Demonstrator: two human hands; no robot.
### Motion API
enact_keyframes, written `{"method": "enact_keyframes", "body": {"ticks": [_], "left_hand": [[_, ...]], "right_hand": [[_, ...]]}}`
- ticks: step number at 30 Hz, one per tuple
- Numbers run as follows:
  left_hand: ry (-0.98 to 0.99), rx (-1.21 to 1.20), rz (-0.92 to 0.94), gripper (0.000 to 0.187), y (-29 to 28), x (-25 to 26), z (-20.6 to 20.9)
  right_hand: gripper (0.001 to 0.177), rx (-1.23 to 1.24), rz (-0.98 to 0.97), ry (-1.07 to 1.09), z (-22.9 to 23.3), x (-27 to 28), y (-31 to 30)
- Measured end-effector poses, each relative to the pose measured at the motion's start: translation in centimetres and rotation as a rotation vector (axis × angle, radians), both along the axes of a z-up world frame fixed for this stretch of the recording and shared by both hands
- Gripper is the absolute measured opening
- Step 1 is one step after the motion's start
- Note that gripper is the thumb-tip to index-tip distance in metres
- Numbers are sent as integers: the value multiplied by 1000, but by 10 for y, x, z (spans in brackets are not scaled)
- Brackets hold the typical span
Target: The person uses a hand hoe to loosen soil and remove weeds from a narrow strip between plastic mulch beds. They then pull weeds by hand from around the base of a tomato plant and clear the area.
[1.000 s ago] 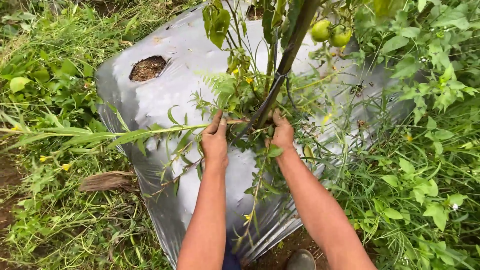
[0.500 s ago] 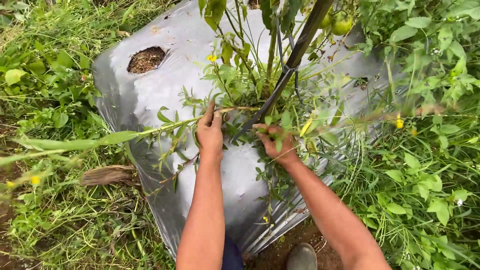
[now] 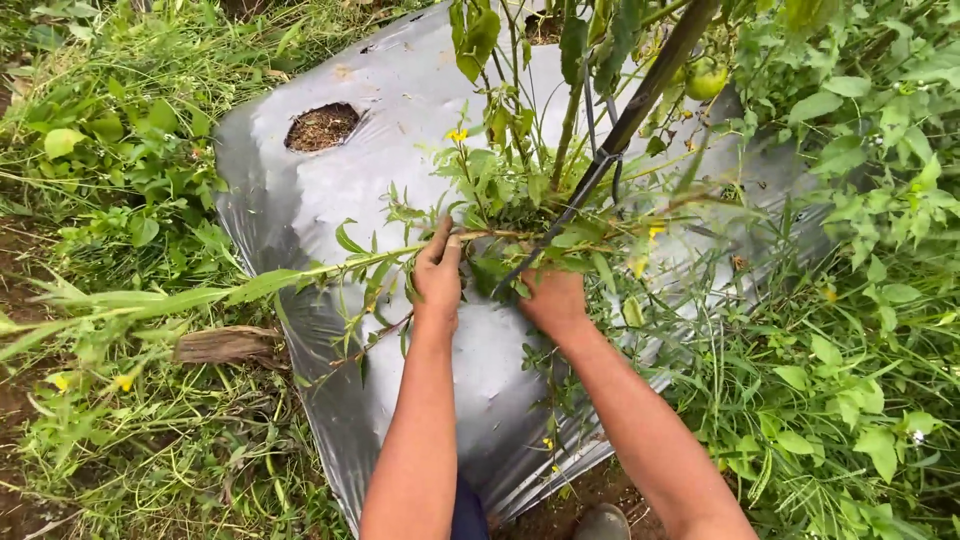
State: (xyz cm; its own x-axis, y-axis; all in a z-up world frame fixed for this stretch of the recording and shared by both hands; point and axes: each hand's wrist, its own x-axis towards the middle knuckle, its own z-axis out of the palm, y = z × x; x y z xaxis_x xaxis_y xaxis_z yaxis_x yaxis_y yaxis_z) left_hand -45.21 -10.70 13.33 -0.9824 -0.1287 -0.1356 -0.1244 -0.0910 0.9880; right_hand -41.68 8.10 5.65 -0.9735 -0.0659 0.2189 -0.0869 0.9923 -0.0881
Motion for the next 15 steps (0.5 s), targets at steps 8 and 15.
{"method": "enact_keyframes", "body": {"ticks": [8,15], "left_hand": [[-19,111,98,38,1,6,13],[-34,193,95,38,-8,-3,-6]], "right_hand": [[15,305,268,60,-14,-5,9],[10,172,291,425,26,29,-22]]}}
